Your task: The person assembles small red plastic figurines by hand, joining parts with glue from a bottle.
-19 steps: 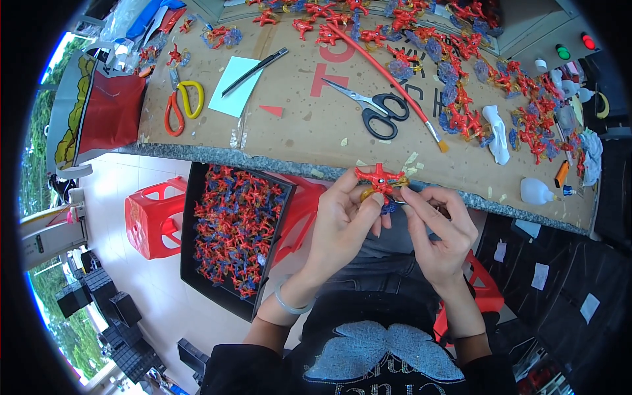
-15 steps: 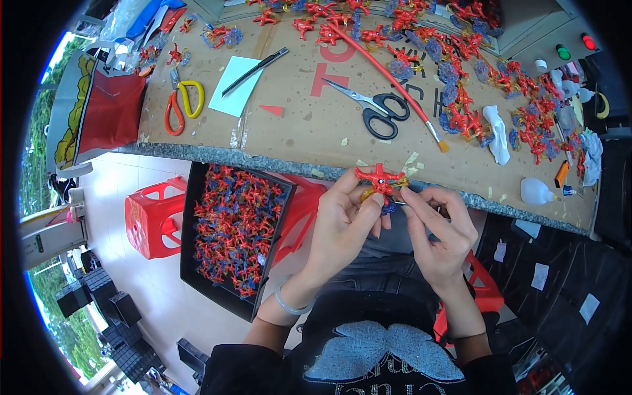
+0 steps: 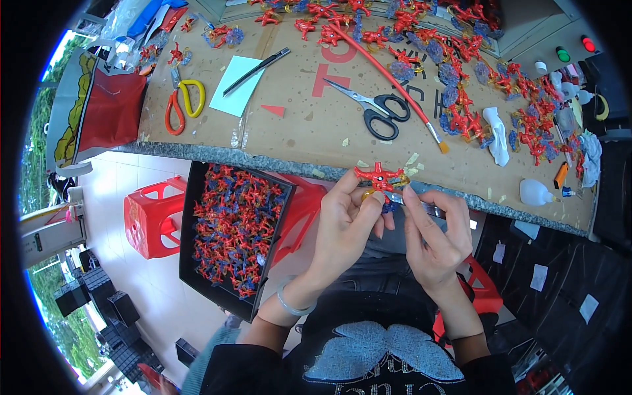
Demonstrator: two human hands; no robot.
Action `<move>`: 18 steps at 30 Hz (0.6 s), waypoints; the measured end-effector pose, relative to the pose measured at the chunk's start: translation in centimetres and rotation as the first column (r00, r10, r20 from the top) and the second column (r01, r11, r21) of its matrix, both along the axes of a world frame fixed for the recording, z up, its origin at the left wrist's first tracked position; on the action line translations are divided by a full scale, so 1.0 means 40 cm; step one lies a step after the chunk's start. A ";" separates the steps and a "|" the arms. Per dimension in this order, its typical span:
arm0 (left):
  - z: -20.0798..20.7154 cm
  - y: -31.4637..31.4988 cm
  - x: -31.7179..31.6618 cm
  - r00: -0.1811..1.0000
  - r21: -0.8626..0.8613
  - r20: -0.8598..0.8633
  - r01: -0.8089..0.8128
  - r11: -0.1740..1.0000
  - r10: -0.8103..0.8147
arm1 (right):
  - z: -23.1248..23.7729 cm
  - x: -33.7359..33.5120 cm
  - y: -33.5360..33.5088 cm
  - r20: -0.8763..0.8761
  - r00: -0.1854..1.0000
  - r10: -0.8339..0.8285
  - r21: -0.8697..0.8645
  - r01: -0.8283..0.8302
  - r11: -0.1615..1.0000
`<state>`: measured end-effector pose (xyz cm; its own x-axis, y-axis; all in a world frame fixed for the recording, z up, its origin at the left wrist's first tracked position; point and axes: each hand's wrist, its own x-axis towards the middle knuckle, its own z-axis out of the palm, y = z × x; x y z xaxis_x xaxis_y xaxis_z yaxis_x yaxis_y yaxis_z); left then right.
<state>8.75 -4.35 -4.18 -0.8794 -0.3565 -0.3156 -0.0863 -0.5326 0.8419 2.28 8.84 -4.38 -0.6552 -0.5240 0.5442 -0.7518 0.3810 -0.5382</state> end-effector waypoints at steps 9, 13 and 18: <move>-0.008 -0.003 0.001 0.999 0.053 -0.034 0.019 0.998 -0.017 | 0.000 -0.005 0.009 0.225 0.974 0.004 -0.129 0.025 0.991; -0.005 -0.004 -0.002 0.999 0.020 -0.032 0.019 1.000 -0.018 | 0.007 -0.008 0.014 0.240 0.970 0.030 -0.091 -0.008 0.996; -0.005 0.000 -0.001 0.999 -0.049 -0.033 0.021 0.999 -0.023 | 0.009 -0.007 0.011 0.244 0.969 0.030 -0.081 -0.010 0.997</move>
<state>8.70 -4.35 -4.37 -0.8969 -0.3514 -0.2686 -0.0688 -0.4891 0.8695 2.00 9.29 -4.00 -0.7635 -0.5000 0.4087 -0.6003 0.3164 -0.7345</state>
